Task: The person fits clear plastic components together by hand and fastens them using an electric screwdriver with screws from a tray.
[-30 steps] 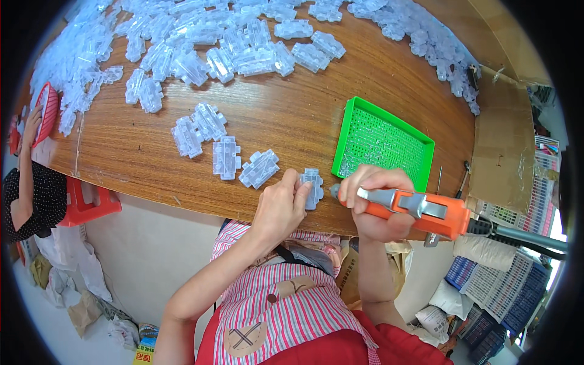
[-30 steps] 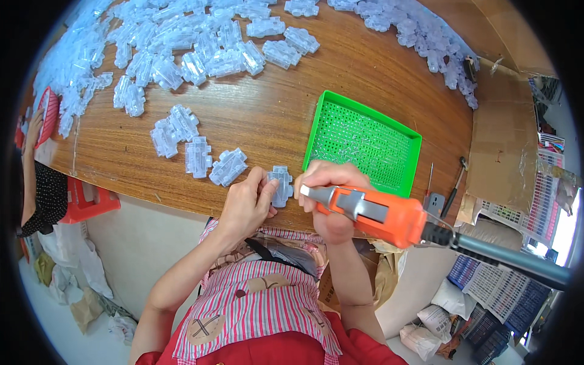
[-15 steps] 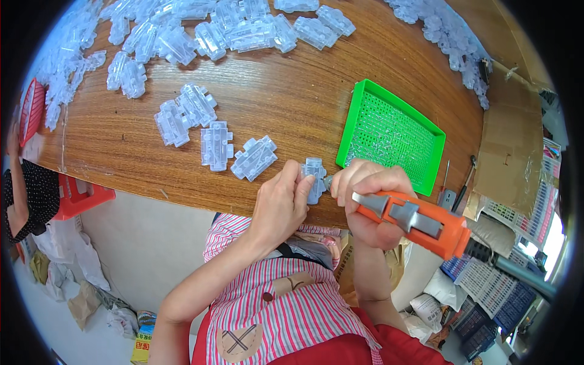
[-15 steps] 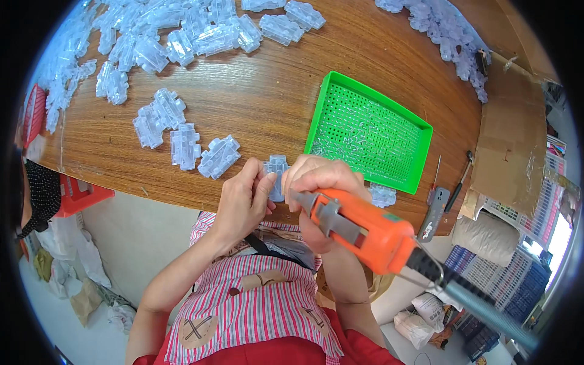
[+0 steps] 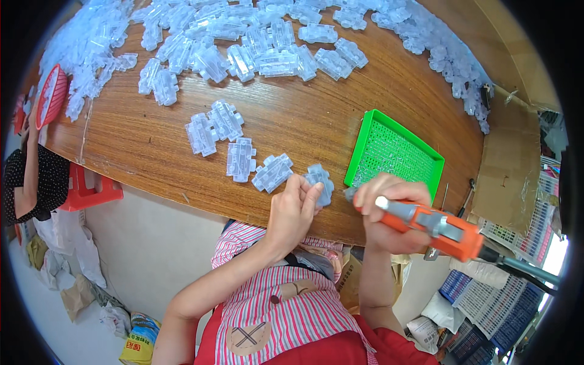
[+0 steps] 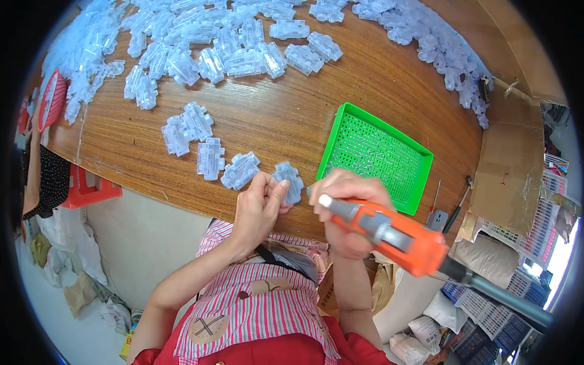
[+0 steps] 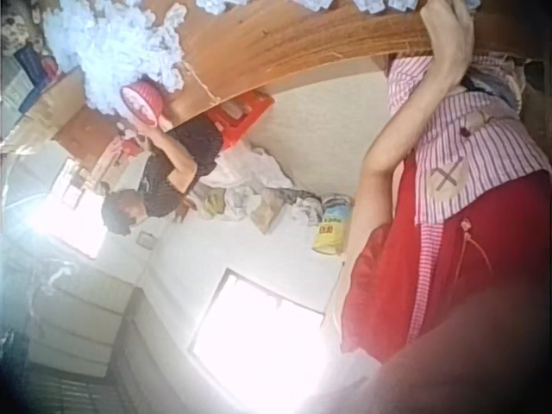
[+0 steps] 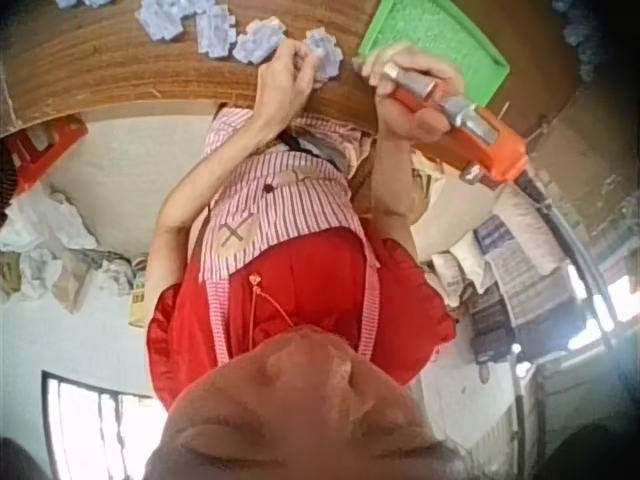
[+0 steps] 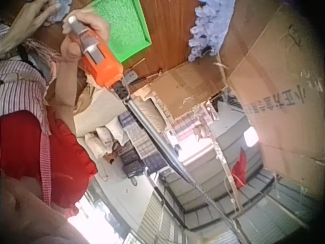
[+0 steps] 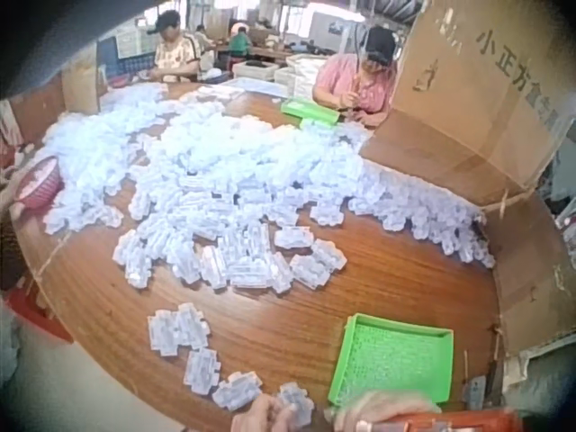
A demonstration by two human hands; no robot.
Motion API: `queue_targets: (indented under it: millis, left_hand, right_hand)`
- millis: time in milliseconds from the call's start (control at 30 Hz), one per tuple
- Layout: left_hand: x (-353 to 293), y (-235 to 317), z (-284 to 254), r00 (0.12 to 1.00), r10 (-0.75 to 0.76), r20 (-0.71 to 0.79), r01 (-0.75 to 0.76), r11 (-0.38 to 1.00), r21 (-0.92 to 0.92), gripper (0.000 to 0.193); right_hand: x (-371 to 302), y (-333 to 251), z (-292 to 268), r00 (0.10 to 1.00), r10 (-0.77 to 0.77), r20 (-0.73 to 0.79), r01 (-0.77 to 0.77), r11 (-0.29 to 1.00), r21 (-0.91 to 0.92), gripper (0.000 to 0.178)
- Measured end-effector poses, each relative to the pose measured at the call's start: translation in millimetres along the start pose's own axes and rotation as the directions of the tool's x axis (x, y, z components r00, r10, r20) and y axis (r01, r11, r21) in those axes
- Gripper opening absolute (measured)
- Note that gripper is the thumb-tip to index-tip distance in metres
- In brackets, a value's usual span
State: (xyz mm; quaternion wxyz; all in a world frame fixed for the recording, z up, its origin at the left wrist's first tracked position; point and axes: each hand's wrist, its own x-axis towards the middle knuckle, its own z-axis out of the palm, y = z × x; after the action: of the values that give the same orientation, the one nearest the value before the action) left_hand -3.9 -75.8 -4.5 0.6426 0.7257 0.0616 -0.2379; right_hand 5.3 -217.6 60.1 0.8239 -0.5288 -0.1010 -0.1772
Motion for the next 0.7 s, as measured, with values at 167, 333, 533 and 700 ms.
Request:
queue_targets:
  millis: [167, 333, 533, 700]
  left_hand:
    - [-12, 12, -17, 0.996, -0.019, 0.085, 0.001, 0.979, 0.205, 0.031]
    - [-25, 35, -37, 0.965, 0.179, 0.192, -0.262, 0.696, 0.668, 0.043]
    - [19, 25, -27, 0.727, 0.570, 0.382, -0.628, 0.329, 0.705, 0.053]
    - [28, 12, -26, 0.654, 0.636, 0.409, -0.695, 0.293, 0.656, 0.039]
  right_hand:
    - [1, -7, -12, 0.996, -0.032, 0.083, 0.044, 0.988, -0.147, 0.072]
    - [-12, -3, -14, 0.995, 0.029, 0.096, -0.012, 0.985, -0.174, 0.069]
    - [-7, 4, -21, 0.999, -0.027, 0.030, 0.032, 0.987, -0.160, 0.069]
    - [-7, 7, -17, 0.996, 0.031, -0.084, -0.036, 0.998, -0.059, 0.064]
